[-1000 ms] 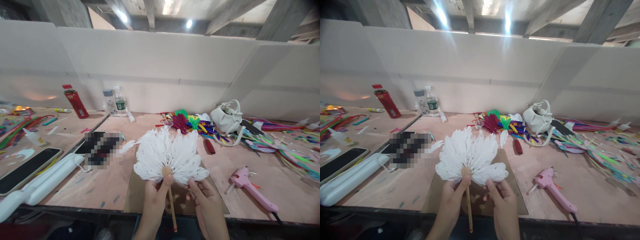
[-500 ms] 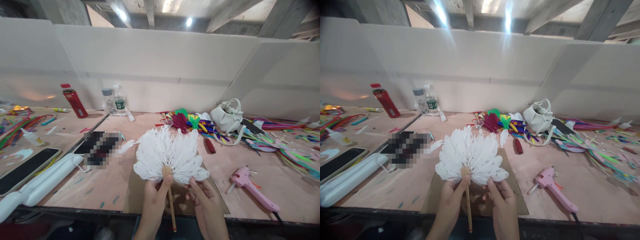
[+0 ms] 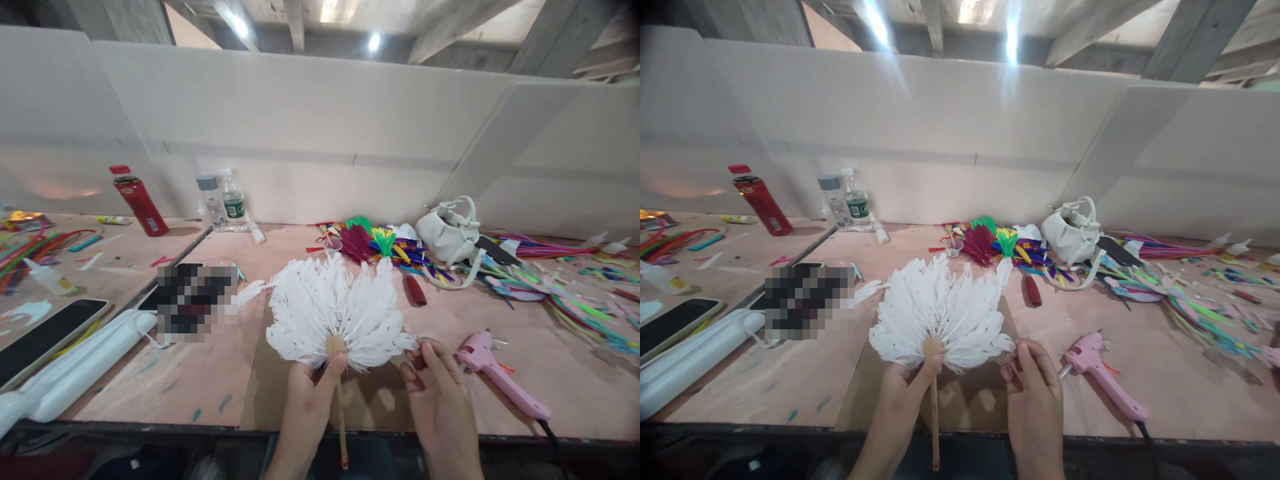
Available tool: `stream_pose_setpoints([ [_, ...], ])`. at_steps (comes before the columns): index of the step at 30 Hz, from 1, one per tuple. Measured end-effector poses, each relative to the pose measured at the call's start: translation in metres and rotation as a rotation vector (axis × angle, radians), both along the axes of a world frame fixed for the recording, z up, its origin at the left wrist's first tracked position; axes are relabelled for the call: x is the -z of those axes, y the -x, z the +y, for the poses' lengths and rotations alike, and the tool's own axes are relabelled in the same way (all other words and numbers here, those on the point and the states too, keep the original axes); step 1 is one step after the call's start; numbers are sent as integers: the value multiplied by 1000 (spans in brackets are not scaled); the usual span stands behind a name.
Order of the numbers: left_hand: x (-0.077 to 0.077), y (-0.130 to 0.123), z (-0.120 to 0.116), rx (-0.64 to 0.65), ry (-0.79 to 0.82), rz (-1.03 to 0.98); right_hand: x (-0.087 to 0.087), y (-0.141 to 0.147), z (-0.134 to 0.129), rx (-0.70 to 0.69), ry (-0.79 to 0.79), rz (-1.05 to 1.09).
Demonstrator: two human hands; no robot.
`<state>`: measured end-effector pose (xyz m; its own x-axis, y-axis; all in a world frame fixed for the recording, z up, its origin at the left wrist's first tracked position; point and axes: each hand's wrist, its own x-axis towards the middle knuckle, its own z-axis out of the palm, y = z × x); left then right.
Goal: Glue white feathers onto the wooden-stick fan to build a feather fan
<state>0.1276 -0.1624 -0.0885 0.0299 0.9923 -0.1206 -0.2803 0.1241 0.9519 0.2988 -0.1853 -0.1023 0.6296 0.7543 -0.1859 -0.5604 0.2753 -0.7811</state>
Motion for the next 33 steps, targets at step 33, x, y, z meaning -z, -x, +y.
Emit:
stream_pose_setpoints([
  [33, 3, 3, -9, 16, -22, 19, 14, 39, 8, -326, -10, -7],
])
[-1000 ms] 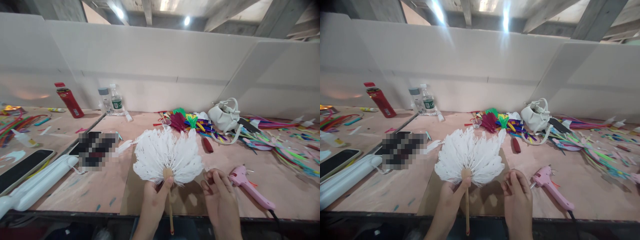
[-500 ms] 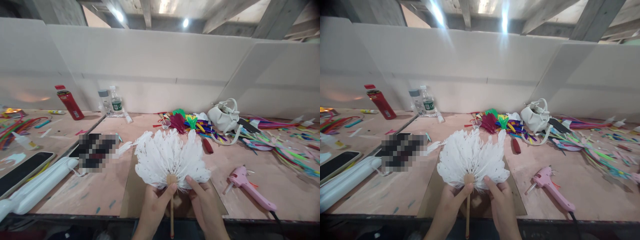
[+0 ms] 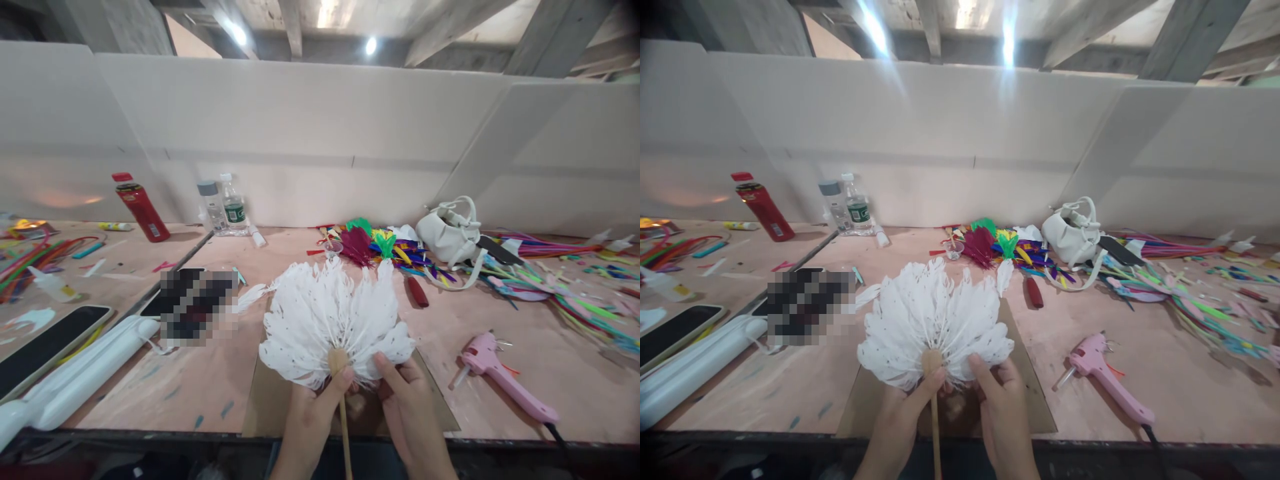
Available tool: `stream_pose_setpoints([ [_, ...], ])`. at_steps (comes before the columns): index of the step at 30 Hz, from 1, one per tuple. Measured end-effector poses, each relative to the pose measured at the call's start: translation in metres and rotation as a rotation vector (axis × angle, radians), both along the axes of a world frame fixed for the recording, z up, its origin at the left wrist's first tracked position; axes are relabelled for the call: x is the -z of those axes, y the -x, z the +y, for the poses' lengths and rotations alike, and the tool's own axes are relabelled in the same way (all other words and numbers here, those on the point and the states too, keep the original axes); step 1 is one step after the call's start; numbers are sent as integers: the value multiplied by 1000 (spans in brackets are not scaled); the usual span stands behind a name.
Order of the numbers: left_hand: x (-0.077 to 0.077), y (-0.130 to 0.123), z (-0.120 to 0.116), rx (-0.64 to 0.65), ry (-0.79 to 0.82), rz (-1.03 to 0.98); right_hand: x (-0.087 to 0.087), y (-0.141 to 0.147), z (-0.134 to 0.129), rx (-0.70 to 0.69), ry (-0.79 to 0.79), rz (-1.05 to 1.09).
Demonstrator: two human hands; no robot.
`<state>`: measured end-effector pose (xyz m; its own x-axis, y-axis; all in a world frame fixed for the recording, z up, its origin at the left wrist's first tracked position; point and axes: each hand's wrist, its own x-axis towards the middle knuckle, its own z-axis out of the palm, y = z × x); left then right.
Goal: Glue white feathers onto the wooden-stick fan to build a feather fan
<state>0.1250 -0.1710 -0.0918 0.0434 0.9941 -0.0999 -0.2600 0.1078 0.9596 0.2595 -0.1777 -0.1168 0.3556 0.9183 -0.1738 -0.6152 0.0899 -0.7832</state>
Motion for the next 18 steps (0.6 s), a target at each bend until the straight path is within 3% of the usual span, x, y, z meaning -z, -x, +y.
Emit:
stream_pose_setpoints([
  [8, -2, 2, -1, 88, -43, 27, -9, 4, -3, 21, -15, 73],
  [14, 10, 1, 2, 16, 11, -20, 0, 4, -3, 5, -15, 82],
  [18, 9, -1, 2, -12, 24, -79, 5, 7, -5, -81, 15, 35],
])
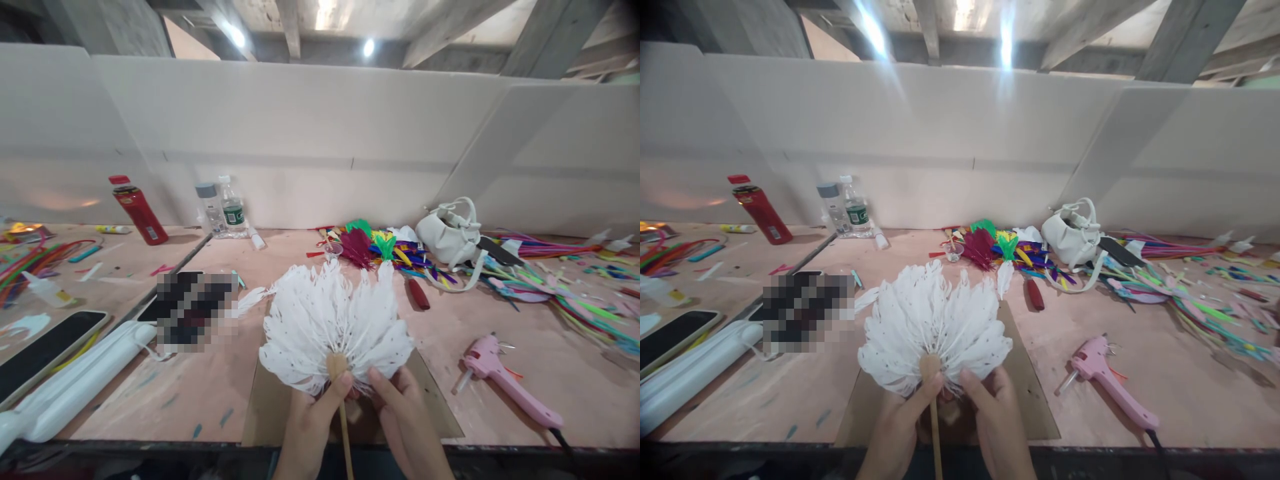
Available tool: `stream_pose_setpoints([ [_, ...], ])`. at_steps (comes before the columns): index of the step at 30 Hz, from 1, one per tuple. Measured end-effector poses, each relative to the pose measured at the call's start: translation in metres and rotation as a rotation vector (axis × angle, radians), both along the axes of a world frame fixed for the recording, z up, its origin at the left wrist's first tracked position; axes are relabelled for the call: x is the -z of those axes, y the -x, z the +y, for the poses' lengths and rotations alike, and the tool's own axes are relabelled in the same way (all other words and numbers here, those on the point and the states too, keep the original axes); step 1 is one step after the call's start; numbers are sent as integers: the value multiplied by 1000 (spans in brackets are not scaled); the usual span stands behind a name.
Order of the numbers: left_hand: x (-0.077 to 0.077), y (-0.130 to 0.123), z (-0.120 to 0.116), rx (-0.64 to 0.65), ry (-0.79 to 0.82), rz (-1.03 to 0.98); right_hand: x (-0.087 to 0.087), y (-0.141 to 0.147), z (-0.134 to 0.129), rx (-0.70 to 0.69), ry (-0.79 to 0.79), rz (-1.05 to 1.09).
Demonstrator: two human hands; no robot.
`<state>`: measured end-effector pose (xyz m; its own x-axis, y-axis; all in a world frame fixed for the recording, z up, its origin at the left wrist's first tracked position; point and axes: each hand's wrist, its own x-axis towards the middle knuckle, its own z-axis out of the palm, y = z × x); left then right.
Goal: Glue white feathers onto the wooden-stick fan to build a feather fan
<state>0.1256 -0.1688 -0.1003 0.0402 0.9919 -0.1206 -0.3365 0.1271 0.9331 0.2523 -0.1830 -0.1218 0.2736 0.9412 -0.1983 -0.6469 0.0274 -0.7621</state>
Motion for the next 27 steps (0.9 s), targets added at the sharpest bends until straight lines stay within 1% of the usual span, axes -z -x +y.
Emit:
stream_pose_setpoints([
  [3, -4, -1, -3, -48, 2, -18, -2, 1, -1, -34, 37, 9],
  [5, -5, -1, -4, -61, -5, 9, -5, -3, 0, -9, 35, 36],
  [8, -6, -1, -5, 0, -9, 63, -10, -17, 7, 83, 9, 49],
  [11, -6, -1, -3, 65, -17, 30, -10, -34, 11, 197, -26, 10],
  [12, -7, -1, -3, 70, -22, 18, -9, -37, 12, 209, -45, -10],
  [13, -7, -1, -2, 69, -24, 17, -8, -40, 11, 200, -65, -28],
  [15, -7, -1, -3, 70, -25, 35, -7, -40, 8, 126, -85, -57],
  [17, -8, 0, -4, 78, -19, 55, -6, -37, 4, 58, -54, -79],
  [19, -9, 1, -6, 93, -11, 63, -9, -34, 3, 33, 6, -87],
  [22, -12, 4, -9, 119, -14, 63, -14, -32, 5, 52, 39, -94],
  [25, -11, 7, -9, 115, -7, 74, -17, -37, 13, 108, 29, -109],
  [27, -9, 7, -8, 106, 4, 89, -16, -43, 19, 147, -3, -172],
])
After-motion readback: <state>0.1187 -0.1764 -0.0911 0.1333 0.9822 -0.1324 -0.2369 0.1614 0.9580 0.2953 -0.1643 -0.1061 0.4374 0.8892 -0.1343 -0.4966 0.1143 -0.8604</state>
